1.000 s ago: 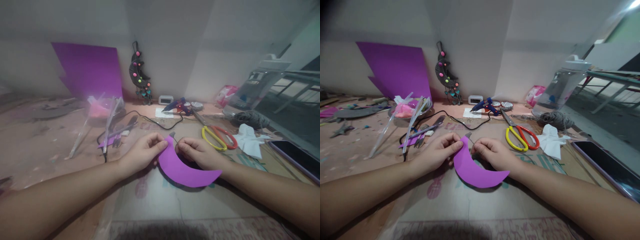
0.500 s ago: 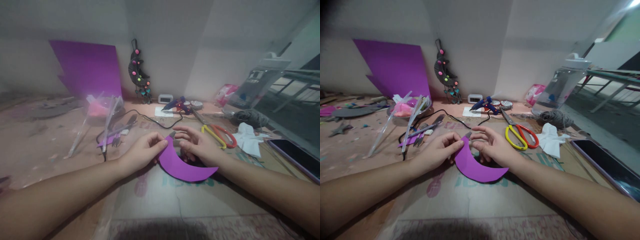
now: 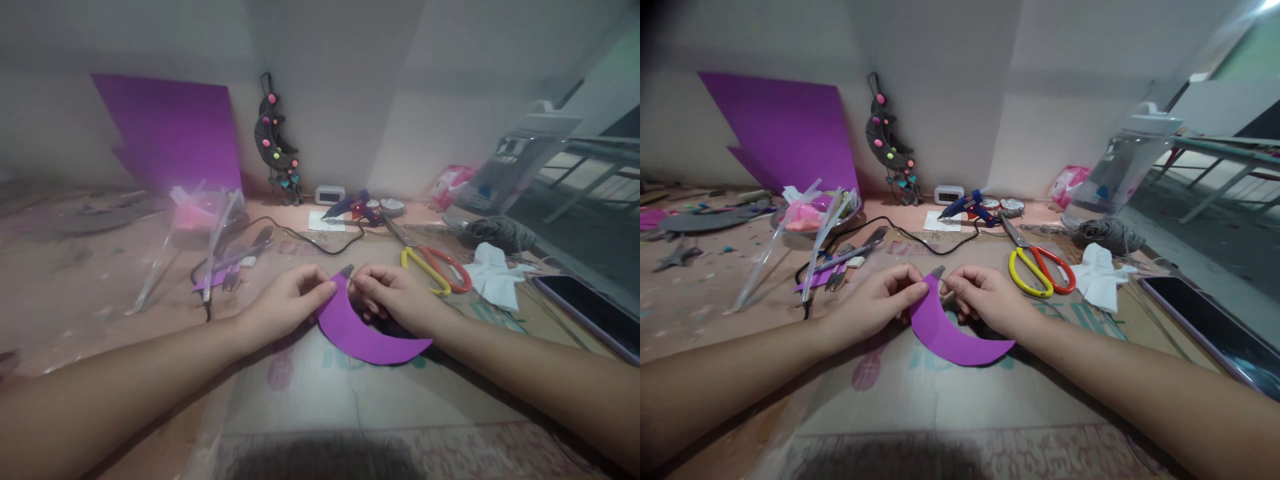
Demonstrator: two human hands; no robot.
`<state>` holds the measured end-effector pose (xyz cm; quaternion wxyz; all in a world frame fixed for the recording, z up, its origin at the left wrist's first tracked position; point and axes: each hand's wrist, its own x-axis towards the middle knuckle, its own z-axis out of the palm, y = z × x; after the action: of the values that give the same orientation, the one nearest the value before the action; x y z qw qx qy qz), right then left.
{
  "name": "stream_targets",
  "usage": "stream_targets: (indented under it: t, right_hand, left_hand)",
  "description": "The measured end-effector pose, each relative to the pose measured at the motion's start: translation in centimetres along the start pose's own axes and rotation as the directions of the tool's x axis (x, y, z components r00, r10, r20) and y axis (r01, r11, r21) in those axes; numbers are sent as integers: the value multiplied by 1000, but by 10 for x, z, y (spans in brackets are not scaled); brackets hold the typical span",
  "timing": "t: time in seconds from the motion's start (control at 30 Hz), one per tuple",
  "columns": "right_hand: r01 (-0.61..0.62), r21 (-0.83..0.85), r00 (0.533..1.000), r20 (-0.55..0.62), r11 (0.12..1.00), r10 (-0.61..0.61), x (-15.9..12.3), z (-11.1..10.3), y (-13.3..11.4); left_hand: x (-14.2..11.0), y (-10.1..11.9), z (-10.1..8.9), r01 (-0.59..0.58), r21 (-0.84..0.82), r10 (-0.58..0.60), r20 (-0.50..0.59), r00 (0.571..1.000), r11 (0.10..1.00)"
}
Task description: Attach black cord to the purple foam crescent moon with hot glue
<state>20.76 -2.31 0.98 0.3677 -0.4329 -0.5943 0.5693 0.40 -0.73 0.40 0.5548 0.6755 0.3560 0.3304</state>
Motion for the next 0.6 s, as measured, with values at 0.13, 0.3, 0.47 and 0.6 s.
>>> stream_targets:
  t: [0.13, 0.3, 0.47, 0.6]
  right_hand:
    - [-34, -119, 999, 14, 992, 36, -4, 4, -6]
    - [-29, -226, 999, 11, 974, 33, -3, 4, -7]
    - [50, -346, 999, 9, 937, -49, -3, 2, -6]
    - [93, -437, 996, 37, 895, -85, -5, 2, -5]
  left_hand:
    - [0, 1, -1, -42, 99, 43, -7, 999, 994]
    - [-1, -1, 0, 62, -1, -62, 27, 998, 998]
    - [-1, -2, 1, 52, -38, -50, 62, 997, 998]
    - [0, -1, 0, 12, -29, -11, 33, 999, 1000]
